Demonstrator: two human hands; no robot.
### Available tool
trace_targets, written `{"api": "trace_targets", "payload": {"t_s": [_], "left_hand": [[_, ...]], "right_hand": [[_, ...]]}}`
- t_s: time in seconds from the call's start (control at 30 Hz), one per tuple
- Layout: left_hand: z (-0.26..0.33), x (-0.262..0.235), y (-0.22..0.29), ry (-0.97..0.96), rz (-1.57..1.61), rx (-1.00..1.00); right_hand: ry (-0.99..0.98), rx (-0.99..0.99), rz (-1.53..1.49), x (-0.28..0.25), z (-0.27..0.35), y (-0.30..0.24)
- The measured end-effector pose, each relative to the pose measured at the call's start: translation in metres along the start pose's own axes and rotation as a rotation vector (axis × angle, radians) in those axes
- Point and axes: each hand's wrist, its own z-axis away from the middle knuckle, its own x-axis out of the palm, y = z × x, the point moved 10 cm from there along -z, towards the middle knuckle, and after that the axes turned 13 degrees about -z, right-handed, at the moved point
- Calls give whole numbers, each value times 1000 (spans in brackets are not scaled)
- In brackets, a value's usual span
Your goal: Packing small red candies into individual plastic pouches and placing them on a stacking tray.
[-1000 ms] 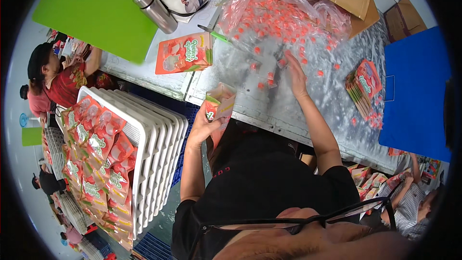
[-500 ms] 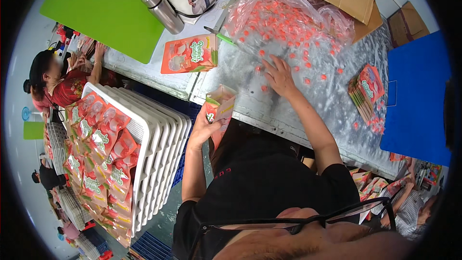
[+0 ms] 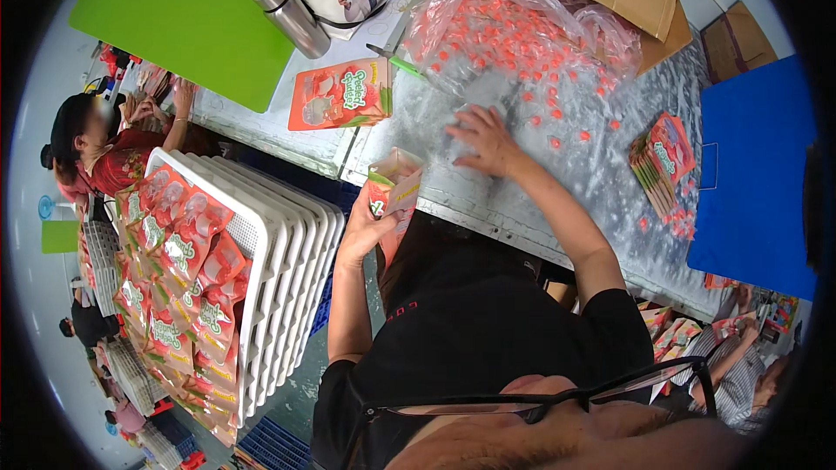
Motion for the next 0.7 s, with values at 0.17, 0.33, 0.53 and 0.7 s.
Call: {"api": "trace_targets", "payload": {"t_s": [0.17, 0.33, 0.53, 0.7], "left_hand": [[-10, 5, 10, 46, -467, 174], [-14, 27, 47, 98, -715, 275], [-32, 48, 46, 151, -958, 418], [-31, 63, 54, 165, -963, 479]], "right_hand": [[-18, 63, -70, 13, 18, -1], [225, 119, -282, -7, 28, 15], [230, 758, -1532, -18, 20, 2], [95, 637, -1229, -39, -6, -41]]}}
